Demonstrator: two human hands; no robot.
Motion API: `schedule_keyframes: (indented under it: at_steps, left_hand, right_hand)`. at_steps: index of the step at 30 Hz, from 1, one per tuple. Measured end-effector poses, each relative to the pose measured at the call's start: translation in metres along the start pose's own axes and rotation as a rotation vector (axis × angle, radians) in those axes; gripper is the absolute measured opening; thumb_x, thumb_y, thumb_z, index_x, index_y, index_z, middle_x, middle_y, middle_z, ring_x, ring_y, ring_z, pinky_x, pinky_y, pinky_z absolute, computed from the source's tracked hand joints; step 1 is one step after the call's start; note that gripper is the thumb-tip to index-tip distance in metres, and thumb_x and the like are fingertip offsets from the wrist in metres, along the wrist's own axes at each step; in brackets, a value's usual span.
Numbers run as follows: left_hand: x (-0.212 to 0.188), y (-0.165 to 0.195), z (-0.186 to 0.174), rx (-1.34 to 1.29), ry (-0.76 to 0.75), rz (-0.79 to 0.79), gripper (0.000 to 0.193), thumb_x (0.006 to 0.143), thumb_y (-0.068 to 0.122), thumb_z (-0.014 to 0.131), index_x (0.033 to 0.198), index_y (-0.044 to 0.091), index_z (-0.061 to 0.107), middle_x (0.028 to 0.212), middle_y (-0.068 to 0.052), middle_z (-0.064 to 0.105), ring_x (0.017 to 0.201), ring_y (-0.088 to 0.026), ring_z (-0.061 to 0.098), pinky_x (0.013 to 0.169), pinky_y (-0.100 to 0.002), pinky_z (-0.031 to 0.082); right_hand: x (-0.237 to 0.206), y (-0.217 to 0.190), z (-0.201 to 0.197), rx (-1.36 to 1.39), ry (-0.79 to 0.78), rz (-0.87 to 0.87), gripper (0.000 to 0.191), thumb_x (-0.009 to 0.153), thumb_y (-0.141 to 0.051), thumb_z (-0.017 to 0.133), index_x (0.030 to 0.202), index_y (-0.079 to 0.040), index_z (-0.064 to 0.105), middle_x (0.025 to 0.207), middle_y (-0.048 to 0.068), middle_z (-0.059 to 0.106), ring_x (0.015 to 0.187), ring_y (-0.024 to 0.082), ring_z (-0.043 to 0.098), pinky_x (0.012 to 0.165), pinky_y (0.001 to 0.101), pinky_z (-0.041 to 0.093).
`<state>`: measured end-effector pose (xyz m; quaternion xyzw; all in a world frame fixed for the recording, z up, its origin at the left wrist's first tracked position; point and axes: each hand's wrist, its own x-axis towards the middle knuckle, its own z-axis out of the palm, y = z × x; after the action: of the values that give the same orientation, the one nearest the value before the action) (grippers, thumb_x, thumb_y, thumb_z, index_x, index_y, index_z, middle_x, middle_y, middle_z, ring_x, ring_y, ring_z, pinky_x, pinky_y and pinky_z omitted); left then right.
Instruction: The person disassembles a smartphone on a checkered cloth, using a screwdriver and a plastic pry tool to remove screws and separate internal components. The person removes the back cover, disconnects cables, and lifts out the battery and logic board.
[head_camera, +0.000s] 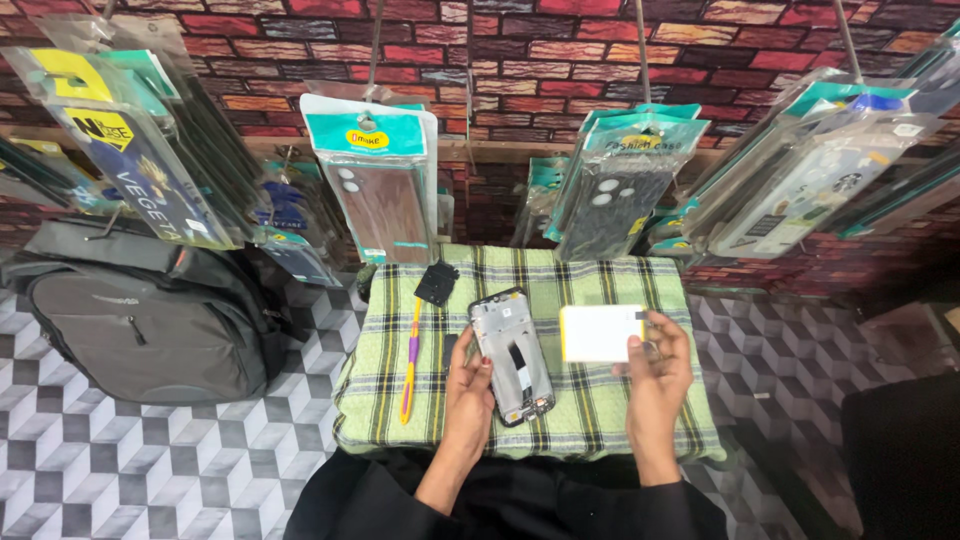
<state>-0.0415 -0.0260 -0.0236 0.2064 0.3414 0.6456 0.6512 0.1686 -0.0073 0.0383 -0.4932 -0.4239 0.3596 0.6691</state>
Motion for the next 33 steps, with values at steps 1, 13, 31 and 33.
schedule_keyframes:
  at_steps: [1, 13, 31, 33]
  left_hand:
    - [-0.001, 0.002, 0.0, -0.037, 0.002, 0.015, 0.057, 0.102, 0.004, 0.04, 0.157, 0.013, 0.027, 0.151, -0.014, 0.052, 0.132, -0.02, 0.057, 0.11, -0.036, 0.047]
    - [-0.008, 0.018, 0.003, -0.057, -0.034, 0.102, 0.058, 0.103, 0.008, 0.047, 0.157, 0.011, 0.026, 0.14, -0.017, 0.061, 0.119, -0.023, 0.064, 0.096, -0.04, 0.055]
    - [-0.005, 0.033, -0.001, -0.011, 0.029, 0.179, 0.064, 0.104, 0.014, 0.048, 0.162, 0.009, 0.023, 0.144, -0.017, 0.059, 0.123, -0.02, 0.062, 0.099, -0.034, 0.052]
    - [-0.006, 0.034, 0.0, -0.031, 0.026, 0.178, 0.063, 0.104, 0.015, 0.049, 0.162, 0.007, 0.025, 0.146, -0.016, 0.058, 0.125, -0.018, 0.062, 0.103, -0.033, 0.051]
  right_hand:
    - [0.0, 0.0, 0.0, -0.007, 0.012, 0.022, 0.037, 0.098, 0.002, 0.057, 0.135, -0.004, 0.051, 0.117, 0.009, 0.062, 0.094, 0.013, 0.064, 0.063, 0.0264, 0.054]
    - [-0.006, 0.035, 0.011, -0.067, -0.346, 0.398, 0.036, 0.097, -0.002, 0.056, 0.131, -0.006, 0.067, 0.131, 0.015, 0.063, 0.113, 0.025, 0.066, 0.095, 0.0342, 0.055]
    - [-0.014, 0.013, 0.014, -0.14, -0.813, 0.321, 0.035, 0.075, 0.014, 0.076, 0.107, 0.0, 0.078, 0.114, 0.005, 0.071, 0.097, 0.016, 0.072, 0.089, 0.0298, 0.062]
    - [-0.013, 0.014, 0.013, -0.151, -0.805, 0.301, 0.036, 0.075, 0.014, 0.075, 0.108, 0.0, 0.077, 0.107, 0.009, 0.076, 0.094, 0.017, 0.074, 0.088, 0.0304, 0.062]
